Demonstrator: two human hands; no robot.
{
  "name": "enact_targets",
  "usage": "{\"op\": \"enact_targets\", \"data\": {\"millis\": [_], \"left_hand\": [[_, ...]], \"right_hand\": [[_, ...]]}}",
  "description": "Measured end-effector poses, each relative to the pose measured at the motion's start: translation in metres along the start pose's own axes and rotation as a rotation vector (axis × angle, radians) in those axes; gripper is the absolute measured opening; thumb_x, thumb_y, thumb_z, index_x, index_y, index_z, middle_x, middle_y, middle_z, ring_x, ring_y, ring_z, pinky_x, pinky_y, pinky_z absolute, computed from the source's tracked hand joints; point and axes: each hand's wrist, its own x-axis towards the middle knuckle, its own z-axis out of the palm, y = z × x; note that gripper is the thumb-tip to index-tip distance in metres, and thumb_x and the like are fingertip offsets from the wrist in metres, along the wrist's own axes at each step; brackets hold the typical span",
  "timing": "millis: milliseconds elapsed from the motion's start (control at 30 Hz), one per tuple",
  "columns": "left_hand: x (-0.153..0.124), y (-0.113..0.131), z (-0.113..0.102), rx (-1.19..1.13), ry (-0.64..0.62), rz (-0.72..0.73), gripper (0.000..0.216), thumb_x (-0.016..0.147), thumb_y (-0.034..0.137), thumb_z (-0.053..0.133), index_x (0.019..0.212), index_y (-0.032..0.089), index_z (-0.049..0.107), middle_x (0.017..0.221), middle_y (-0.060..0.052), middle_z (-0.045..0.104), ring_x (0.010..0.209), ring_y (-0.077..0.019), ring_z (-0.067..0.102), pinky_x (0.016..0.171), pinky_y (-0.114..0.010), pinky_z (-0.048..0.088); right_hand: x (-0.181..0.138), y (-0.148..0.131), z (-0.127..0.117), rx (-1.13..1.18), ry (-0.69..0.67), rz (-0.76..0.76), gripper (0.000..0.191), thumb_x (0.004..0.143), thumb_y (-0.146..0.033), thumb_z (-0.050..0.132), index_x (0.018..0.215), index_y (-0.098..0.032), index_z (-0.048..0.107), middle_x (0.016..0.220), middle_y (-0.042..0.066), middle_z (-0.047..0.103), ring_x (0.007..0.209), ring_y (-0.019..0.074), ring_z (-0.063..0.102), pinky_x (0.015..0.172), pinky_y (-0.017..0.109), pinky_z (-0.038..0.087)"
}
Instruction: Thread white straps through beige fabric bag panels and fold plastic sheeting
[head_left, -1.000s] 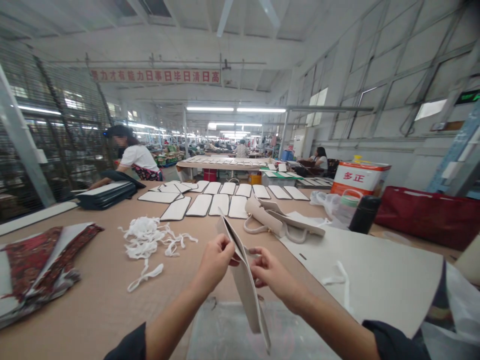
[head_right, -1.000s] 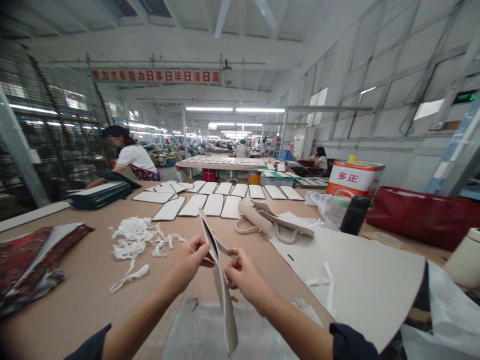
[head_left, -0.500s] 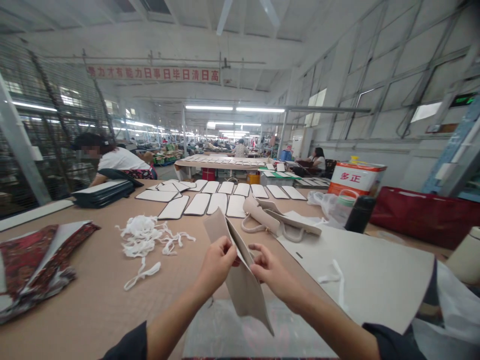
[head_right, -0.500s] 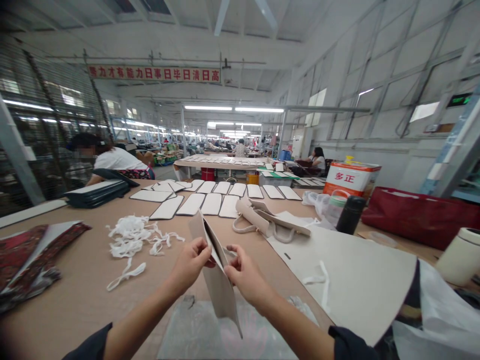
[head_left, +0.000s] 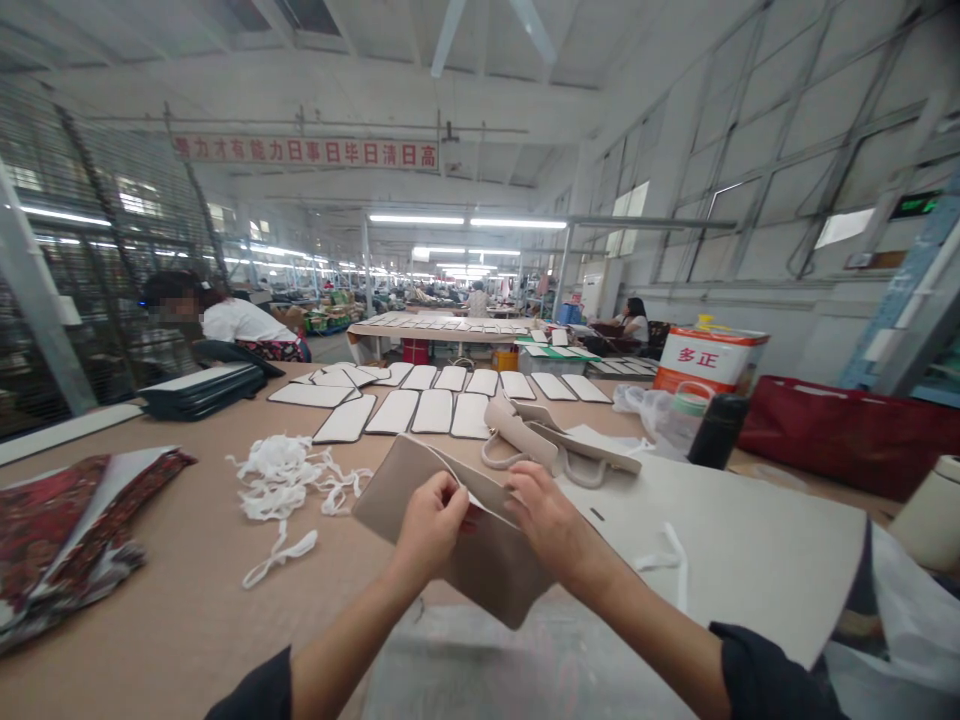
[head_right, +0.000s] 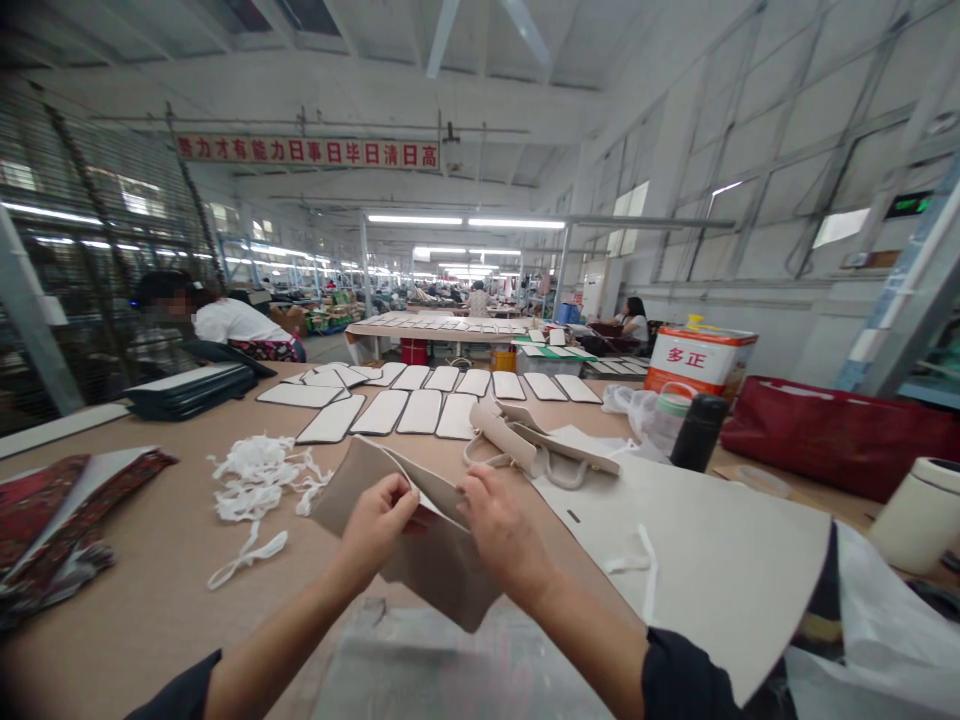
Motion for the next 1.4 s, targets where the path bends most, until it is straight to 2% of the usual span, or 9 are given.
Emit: {"op": "enact_targets", "data": {"millis": [167, 367, 433, 533, 600, 667, 767, 900, 1400], "left_hand": [[-0.001, -0.001, 0.004, -0.103, 0.013, -0.054, 0.022, 0.069, 0.036, 0.054, 0.062, 0.017, 0.046, 0.059, 0.0, 0.062, 0.063, -0.0192, 0.064, 0.051, -0.028, 0.052], [-0.001, -0.001, 0.002, -0.04, -0.066, -0.014, 0.024, 0.073, 0.038, 0.053, 0.065, 0.014, 0.053, 0.06, -0.003, 0.062, 0.059, -0.0153, 0.061, 0.051, -0.025, 0.05], [-0.006, 0.002, -0.004, 0.187, -0.107, 0.11, 0.025, 0.075, 0.036, 0.053, 0.064, 0.014, 0.058, 0.055, 0.0, 0.06, 0.052, -0.0121, 0.056, 0.049, -0.022, 0.047], [-0.018, 0.014, -0.021, 0.485, -0.14, 0.49, 0.018, 0.078, 0.031, 0.054, 0.071, 0.017, 0.063, 0.062, -0.001, 0.062, 0.058, -0.0117, 0.056, 0.057, -0.022, 0.045], [-0.023, 0.023, -0.034, 0.596, -0.075, 0.752, 0.013, 0.079, 0.026, 0.055, 0.084, 0.018, 0.065, 0.076, -0.004, 0.066, 0.072, -0.0145, 0.058, 0.07, -0.025, 0.046], [-0.021, 0.029, -0.046, 0.692, 0.025, 0.858, 0.023, 0.077, 0.026, 0.059, 0.099, 0.02, 0.063, 0.095, -0.007, 0.065, 0.092, -0.02, 0.056, 0.086, -0.034, 0.042], [-0.008, 0.026, -0.06, 0.734, -0.04, 0.645, 0.04, 0.073, 0.032, 0.061, 0.112, 0.024, 0.057, 0.114, -0.006, 0.059, 0.107, -0.0233, 0.05, 0.095, -0.037, 0.036], [0.008, 0.01, -0.067, 0.575, -0.185, 0.354, 0.031, 0.079, 0.033, 0.052, 0.108, 0.028, 0.061, 0.107, -0.002, 0.065, 0.096, -0.02, 0.059, 0.087, -0.029, 0.043], [0.007, 0.01, -0.057, 0.53, -0.345, 0.224, 0.024, 0.078, 0.031, 0.049, 0.085, 0.024, 0.07, 0.082, -0.001, 0.07, 0.075, -0.0182, 0.062, 0.066, -0.021, 0.042]], "right_hand": [[0.0, -0.032, -0.008, -0.167, -0.005, -0.089, 0.007, 0.083, -0.022, 0.047, 0.084, -0.018, 0.053, 0.103, 0.013, 0.057, 0.098, 0.0247, 0.053, 0.082, 0.039, 0.046], [-0.002, -0.013, -0.004, -0.252, -0.032, -0.043, 0.014, 0.085, -0.013, 0.039, 0.082, -0.018, 0.052, 0.089, 0.009, 0.059, 0.084, 0.0198, 0.057, 0.072, 0.031, 0.045], [0.001, -0.008, -0.008, -0.272, -0.044, -0.019, 0.014, 0.086, -0.016, 0.039, 0.079, -0.019, 0.051, 0.081, 0.006, 0.059, 0.077, 0.0188, 0.056, 0.068, 0.03, 0.043], [0.01, -0.003, -0.019, -0.292, -0.086, 0.018, 0.012, 0.086, -0.018, 0.041, 0.077, -0.019, 0.049, 0.076, 0.003, 0.057, 0.07, 0.018, 0.054, 0.064, 0.029, 0.04], [0.016, -0.001, -0.026, -0.269, -0.114, 0.051, 0.01, 0.085, -0.017, 0.042, 0.077, -0.02, 0.048, 0.077, 0.003, 0.057, 0.07, 0.0174, 0.053, 0.063, 0.029, 0.039], [0.023, 0.002, -0.031, -0.215, -0.147, 0.059, 0.009, 0.084, -0.016, 0.043, 0.078, -0.02, 0.047, 0.079, 0.002, 0.057, 0.072, 0.0172, 0.052, 0.066, 0.029, 0.039], [0.03, 0.007, -0.036, -0.132, -0.199, 0.017, 0.009, 0.083, -0.013, 0.044, 0.077, -0.02, 0.045, 0.078, 0.001, 0.055, 0.077, 0.0174, 0.051, 0.072, 0.03, 0.039], [0.036, 0.013, -0.04, -0.092, -0.219, -0.03, 0.01, 0.082, -0.013, 0.043, 0.075, -0.02, 0.045, 0.076, 0.002, 0.055, 0.077, 0.0179, 0.05, 0.075, 0.033, 0.039], [0.043, 0.021, -0.039, -0.157, -0.253, -0.104, 0.011, 0.082, -0.015, 0.044, 0.073, -0.019, 0.048, 0.077, 0.004, 0.058, 0.077, 0.0186, 0.051, 0.078, 0.035, 0.04]]}}
